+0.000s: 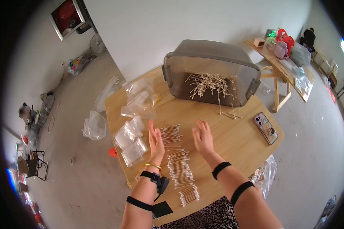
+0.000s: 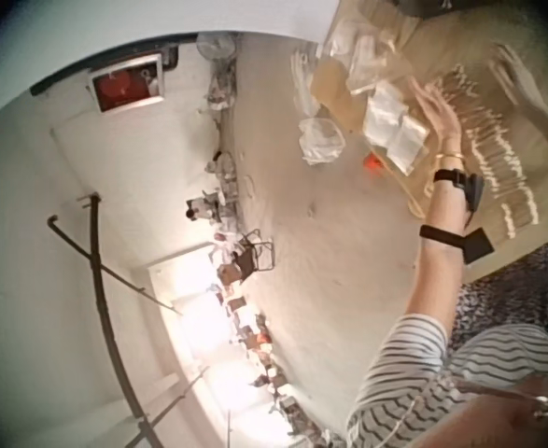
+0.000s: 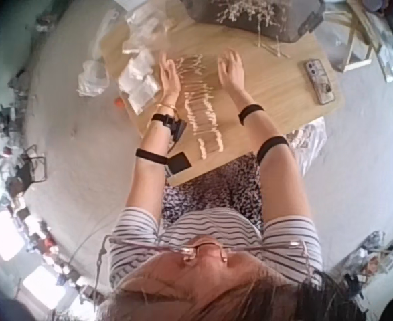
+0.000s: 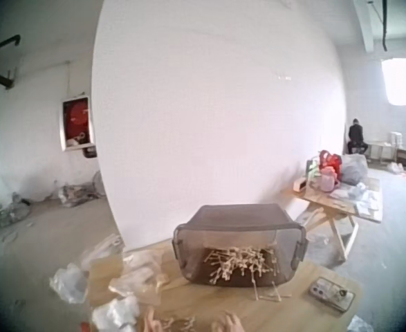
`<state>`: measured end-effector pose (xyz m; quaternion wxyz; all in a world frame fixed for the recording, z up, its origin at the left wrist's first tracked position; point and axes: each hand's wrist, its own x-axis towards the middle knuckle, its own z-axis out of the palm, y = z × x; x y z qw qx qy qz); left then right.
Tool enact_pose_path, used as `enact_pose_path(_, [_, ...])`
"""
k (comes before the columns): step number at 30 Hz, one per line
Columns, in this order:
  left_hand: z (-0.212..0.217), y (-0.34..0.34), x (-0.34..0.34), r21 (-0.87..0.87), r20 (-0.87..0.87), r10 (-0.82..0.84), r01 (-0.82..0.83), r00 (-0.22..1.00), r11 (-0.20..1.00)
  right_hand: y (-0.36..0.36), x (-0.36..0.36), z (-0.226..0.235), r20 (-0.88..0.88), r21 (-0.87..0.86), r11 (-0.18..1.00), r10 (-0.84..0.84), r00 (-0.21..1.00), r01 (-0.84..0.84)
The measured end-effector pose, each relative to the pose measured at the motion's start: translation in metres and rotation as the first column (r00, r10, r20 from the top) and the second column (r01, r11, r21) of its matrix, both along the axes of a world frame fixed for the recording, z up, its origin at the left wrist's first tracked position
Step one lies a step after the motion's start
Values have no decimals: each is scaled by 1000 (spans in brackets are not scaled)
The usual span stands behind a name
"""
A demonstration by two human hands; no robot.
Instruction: Sorting and arranging cotton swabs on a table.
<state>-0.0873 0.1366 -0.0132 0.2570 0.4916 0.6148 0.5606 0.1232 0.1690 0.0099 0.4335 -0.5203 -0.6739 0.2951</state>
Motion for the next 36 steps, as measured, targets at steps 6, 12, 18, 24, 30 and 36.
enact_pose_path(6, [-24,17,-6,-60,-78,-138,133,987,989,18,-84,-24,0,26,982,186,983,-186])
enact_pose_path(12, [-19,11,5,-129,-98,-201,187,975,974,12,-96,-17,-112,2,958,284,952,-286])
enact_pose_path(18, [23,-14,-5,-260,-416,-196,90,888,961,15,-33,6,-98,-137,963,221,970,-233])
enact_pose_path(24, [31,-30,13,-311,-850,-284,12,443,950,-40,19,-5,733,13,995,58,678,-100])
enact_pose_path(30, [31,-31,33,-457,-775,-418,36,474,888,-59,29,-13,732,36,999,-20,681,-10])
enact_pose_path(36, [25,-27,32,-396,-818,-355,4,453,918,-58,25,-5,719,54,999,-33,694,-8])
